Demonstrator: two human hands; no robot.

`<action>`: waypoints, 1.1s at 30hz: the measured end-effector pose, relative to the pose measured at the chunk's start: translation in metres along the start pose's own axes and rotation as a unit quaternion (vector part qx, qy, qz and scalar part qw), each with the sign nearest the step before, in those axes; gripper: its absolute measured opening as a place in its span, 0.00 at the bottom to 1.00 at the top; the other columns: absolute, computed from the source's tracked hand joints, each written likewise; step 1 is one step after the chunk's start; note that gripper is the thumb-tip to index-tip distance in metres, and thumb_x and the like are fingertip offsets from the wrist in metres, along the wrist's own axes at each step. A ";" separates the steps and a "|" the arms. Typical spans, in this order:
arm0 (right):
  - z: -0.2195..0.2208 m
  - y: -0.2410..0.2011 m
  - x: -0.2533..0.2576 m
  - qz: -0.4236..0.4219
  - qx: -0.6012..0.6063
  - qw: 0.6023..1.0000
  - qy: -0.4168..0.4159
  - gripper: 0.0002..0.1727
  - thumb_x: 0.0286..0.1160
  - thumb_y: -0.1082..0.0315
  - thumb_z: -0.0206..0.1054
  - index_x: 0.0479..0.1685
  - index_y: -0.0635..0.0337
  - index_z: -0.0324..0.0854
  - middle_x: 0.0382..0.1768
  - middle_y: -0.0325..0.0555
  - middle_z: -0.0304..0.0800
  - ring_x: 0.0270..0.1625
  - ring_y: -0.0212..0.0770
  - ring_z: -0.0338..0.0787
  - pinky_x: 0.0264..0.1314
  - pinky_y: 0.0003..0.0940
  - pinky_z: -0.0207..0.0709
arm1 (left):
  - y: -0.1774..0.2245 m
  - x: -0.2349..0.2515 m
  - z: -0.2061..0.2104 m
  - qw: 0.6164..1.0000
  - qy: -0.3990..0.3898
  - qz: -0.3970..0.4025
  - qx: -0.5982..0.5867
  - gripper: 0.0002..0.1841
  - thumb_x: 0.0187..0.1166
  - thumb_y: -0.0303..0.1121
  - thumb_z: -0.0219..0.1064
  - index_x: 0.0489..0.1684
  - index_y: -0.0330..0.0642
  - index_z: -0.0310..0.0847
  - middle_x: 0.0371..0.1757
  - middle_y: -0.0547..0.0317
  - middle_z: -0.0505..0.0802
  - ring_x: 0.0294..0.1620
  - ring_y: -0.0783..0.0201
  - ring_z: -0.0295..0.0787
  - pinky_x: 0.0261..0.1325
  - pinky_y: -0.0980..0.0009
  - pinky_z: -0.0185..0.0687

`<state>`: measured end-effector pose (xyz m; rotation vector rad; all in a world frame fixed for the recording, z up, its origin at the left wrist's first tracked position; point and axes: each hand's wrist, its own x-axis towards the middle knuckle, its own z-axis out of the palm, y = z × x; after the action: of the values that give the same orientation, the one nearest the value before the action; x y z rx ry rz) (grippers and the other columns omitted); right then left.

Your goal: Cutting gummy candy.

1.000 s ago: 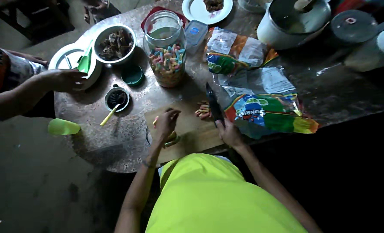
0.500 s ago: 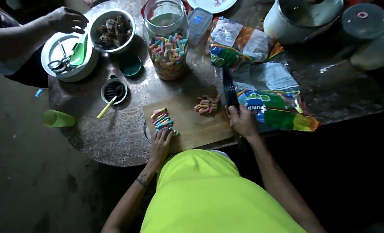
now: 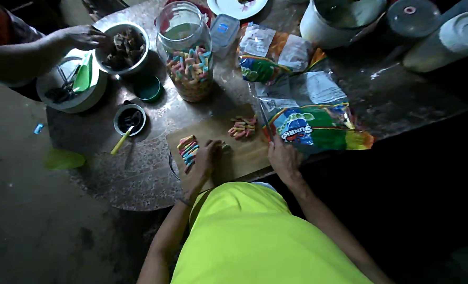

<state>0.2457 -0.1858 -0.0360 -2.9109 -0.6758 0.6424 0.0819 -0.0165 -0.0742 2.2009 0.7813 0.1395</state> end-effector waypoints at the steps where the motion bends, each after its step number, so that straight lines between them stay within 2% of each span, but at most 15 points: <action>1: 0.002 -0.001 -0.001 -0.005 0.000 1.000 0.001 0.23 0.95 0.60 0.46 0.76 0.62 0.74 0.50 0.72 0.91 0.58 0.74 0.89 0.57 0.71 0.76 | 0.000 0.003 -0.007 0.999 -0.006 -0.017 -0.028 0.16 0.83 0.27 0.67 0.66 0.36 0.86 0.59 0.39 0.91 0.59 0.42 0.90 0.66 0.44 0.82; 4: 0.004 -0.004 -0.005 -0.007 -0.010 1.000 -0.021 0.22 0.95 0.60 0.46 0.76 0.60 0.75 0.50 0.70 0.91 0.59 0.73 0.89 0.58 0.70 0.75 | -0.002 0.006 -0.028 0.998 0.009 -0.034 -0.060 0.15 0.85 0.27 0.65 0.66 0.32 0.85 0.51 0.37 0.94 0.51 0.44 0.93 0.61 0.46 0.85; 8: 0.003 -0.001 -0.008 -0.030 -0.002 0.999 -0.032 0.22 0.95 0.59 0.47 0.75 0.62 0.76 0.49 0.70 0.92 0.57 0.72 0.90 0.57 0.69 0.76 | 0.001 0.005 -0.040 0.996 0.020 -0.061 -0.055 0.17 0.86 0.30 0.66 0.68 0.31 0.80 0.46 0.37 0.93 0.43 0.44 0.92 0.52 0.46 0.86; 11: 0.002 0.004 -0.010 -0.050 0.010 0.999 -0.016 0.22 0.94 0.58 0.49 0.72 0.64 0.77 0.46 0.71 0.92 0.55 0.73 0.91 0.54 0.70 0.77 | 0.004 0.002 -0.040 0.995 0.014 -0.095 -0.009 0.15 0.84 0.33 0.68 0.60 0.31 0.83 0.45 0.36 0.93 0.48 0.39 0.92 0.55 0.40 0.84; 14: -0.001 0.005 -0.014 -0.046 0.020 0.999 -0.017 0.23 0.95 0.58 0.49 0.74 0.63 0.76 0.46 0.71 0.92 0.55 0.73 0.91 0.56 0.70 0.76 | -0.004 0.003 -0.034 0.994 0.035 -0.100 0.009 0.14 0.84 0.35 0.68 0.52 0.29 0.85 0.46 0.35 0.92 0.50 0.38 0.91 0.57 0.40 0.83; 17: -0.002 0.006 -0.017 -0.061 0.040 0.997 -0.004 0.22 0.94 0.58 0.51 0.71 0.65 0.78 0.43 0.72 0.92 0.53 0.74 0.91 0.54 0.70 0.77 | -0.018 -0.001 -0.031 0.993 0.063 -0.090 0.041 0.18 0.87 0.38 0.65 0.58 0.29 0.84 0.51 0.35 0.92 0.54 0.38 0.90 0.62 0.38 0.82; 19: 0.002 0.009 -0.017 -0.100 0.064 0.993 0.027 0.21 0.92 0.59 0.53 0.64 0.68 0.81 0.38 0.70 0.91 0.47 0.73 0.92 0.49 0.69 0.78 | -0.018 -0.012 -0.035 0.988 0.095 -0.108 0.059 0.19 0.87 0.40 0.65 0.62 0.32 0.82 0.48 0.38 0.93 0.49 0.39 0.92 0.55 0.38 0.83; 20: 0.006 0.010 -0.016 -0.121 0.082 0.988 0.044 0.20 0.91 0.60 0.55 0.61 0.69 0.82 0.35 0.69 0.91 0.44 0.72 0.92 0.46 0.68 0.79 | -0.017 -0.018 -0.038 0.985 0.107 -0.122 0.061 0.19 0.86 0.40 0.65 0.62 0.32 0.82 0.46 0.39 0.93 0.48 0.39 0.92 0.54 0.38 0.84; 23: 0.014 0.011 -0.014 -0.171 0.131 0.972 0.088 0.19 0.89 0.62 0.59 0.55 0.73 0.84 0.31 0.67 0.90 0.36 0.68 0.92 0.42 0.65 0.81 | -0.023 -0.036 -0.043 0.983 0.105 -0.135 0.060 0.16 0.85 0.37 0.66 0.56 0.29 0.85 0.50 0.36 0.92 0.52 0.39 0.91 0.60 0.40 0.82; 26: 0.016 0.009 -0.010 -0.194 0.156 0.961 0.117 0.17 0.87 0.64 0.61 0.51 0.74 0.84 0.28 0.66 0.89 0.32 0.66 0.91 0.38 0.63 0.82 | -0.029 -0.054 -0.036 0.987 0.099 -0.107 0.067 0.16 0.83 0.37 0.68 0.53 0.29 0.87 0.50 0.35 0.91 0.51 0.39 0.90 0.57 0.41 0.84; 30: 0.006 0.004 -0.005 -0.151 0.165 0.968 0.114 0.16 0.88 0.64 0.61 0.52 0.72 0.83 0.32 0.68 0.89 0.37 0.69 0.91 0.42 0.66 0.80 | -0.026 -0.060 -0.021 0.986 0.090 -0.104 0.094 0.22 0.77 0.41 0.72 0.65 0.37 0.84 0.65 0.32 0.86 0.67 0.33 0.83 0.65 0.34 0.75; 31: 0.002 0.004 -0.004 -0.133 0.164 0.971 0.113 0.17 0.89 0.63 0.61 0.56 0.72 0.83 0.35 0.69 0.90 0.39 0.70 0.92 0.44 0.68 0.80 | -0.023 -0.058 -0.016 0.987 0.097 -0.088 0.098 0.24 0.77 0.43 0.72 0.65 0.37 0.85 0.65 0.32 0.86 0.67 0.32 0.83 0.66 0.33 0.75; 33: -0.006 0.004 -0.003 -0.101 0.153 0.977 0.110 0.18 0.89 0.63 0.59 0.61 0.70 0.82 0.39 0.70 0.90 0.43 0.71 0.91 0.48 0.70 0.79 | -0.015 -0.051 -0.005 0.986 0.110 -0.055 0.115 0.25 0.77 0.47 0.71 0.64 0.36 0.85 0.62 0.33 0.88 0.61 0.35 0.87 0.61 0.38 0.81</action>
<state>0.2477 -0.1907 -0.0303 -2.5374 -0.7553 0.3582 0.0317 -0.0348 -0.0739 2.3788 1.0870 0.2508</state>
